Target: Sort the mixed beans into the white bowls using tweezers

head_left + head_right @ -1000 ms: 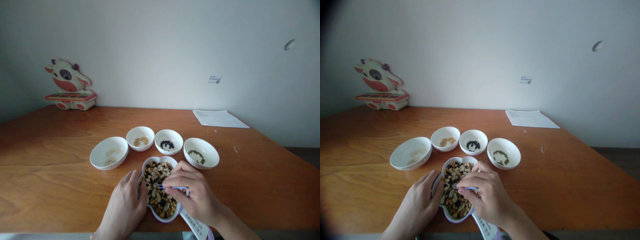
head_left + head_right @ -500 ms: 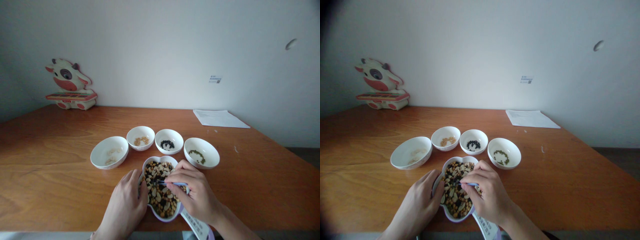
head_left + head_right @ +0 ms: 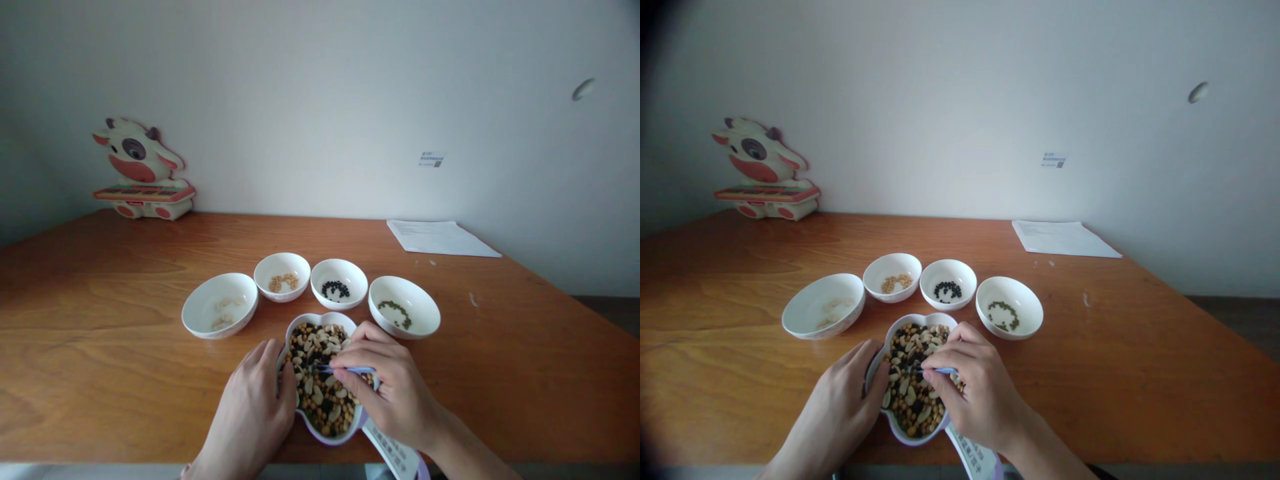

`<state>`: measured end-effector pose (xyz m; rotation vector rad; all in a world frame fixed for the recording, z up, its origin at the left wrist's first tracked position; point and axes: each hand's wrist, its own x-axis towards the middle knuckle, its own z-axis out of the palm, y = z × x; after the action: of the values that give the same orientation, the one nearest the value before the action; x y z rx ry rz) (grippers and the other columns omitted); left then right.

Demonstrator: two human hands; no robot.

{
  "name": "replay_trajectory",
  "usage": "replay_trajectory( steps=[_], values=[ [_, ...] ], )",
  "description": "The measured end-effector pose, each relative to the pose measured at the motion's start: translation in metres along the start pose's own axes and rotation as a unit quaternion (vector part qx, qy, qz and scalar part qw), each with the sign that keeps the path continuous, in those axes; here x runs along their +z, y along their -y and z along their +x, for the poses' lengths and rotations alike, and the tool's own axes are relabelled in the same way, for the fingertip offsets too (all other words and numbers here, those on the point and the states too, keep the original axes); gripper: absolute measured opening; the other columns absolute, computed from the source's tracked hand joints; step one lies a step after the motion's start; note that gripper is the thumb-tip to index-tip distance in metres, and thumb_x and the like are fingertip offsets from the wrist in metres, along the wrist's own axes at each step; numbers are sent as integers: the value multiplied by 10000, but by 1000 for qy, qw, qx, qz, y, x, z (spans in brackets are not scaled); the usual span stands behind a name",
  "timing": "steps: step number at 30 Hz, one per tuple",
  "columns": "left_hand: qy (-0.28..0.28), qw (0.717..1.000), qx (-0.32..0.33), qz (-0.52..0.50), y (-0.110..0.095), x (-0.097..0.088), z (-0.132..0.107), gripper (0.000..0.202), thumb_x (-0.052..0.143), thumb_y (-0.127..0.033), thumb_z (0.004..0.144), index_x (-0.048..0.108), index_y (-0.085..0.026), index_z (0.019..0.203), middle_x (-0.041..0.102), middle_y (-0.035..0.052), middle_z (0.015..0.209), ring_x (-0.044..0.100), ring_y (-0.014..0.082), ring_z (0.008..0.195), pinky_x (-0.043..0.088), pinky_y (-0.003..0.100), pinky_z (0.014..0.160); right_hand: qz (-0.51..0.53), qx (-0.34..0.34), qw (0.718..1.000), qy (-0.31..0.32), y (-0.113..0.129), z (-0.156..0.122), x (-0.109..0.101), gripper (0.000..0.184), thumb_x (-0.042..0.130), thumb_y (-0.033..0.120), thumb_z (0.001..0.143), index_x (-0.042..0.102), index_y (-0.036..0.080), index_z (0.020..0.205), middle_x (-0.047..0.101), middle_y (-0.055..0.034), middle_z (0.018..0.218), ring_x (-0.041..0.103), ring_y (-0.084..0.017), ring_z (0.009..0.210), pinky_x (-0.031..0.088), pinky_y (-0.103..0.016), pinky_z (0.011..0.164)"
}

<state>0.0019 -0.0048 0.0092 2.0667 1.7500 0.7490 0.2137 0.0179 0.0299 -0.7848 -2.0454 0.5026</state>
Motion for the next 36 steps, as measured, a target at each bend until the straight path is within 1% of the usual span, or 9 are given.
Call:
replay_trajectory(
  steps=[6, 17, 26, 36],
  values=[
    [-3, 1000, 12, 2, 0, -1, -2, 204, 339, -248, 946, 475, -219, 796, 598, 43, 756, 611, 223, 693, 431, 341, 626, -2, 7, 1000, 5, 1, 0, 0, 151, 631, 99, 875, 747, 189, 907, 731, -46, 788, 590, -200, 777, 514, -336, 662],
    [4, 1000, 1, -7, -1, 0, 1, 201, 346, -252, 945, 490, -220, 808, 610, 47, 783, 616, 233, 725, 438, 358, 660, -5, 1, 1000, 7, 1, 1, 0, 140, 640, 90, 873, 743, 176, 915, 730, -41, 786, 579, -195, 777, 501, -326, 658],
    [-3, 1000, 8, -1, -1, -1, 1, 198, 351, -246, 943, 489, -219, 804, 608, 45, 768, 627, 227, 711, 433, 337, 628, 3, 11, 1000, 7, 1, 0, 1, 130, 652, 100, 879, 751, 169, 927, 727, -50, 792, 591, -192, 782, 514, -327, 662],
    [-3, 1000, 6, -8, 0, 1, 0, 191, 354, -258, 943, 493, -219, 818, 615, 50, 788, 628, 233, 727, 447, 354, 651, -5, 17, 1000, 6, 1, 0, 2, 140, 640, 100, 887, 751, 178, 920, 719, -48, 781, 596, -185, 761, 518, -315, 648]
  ],
)
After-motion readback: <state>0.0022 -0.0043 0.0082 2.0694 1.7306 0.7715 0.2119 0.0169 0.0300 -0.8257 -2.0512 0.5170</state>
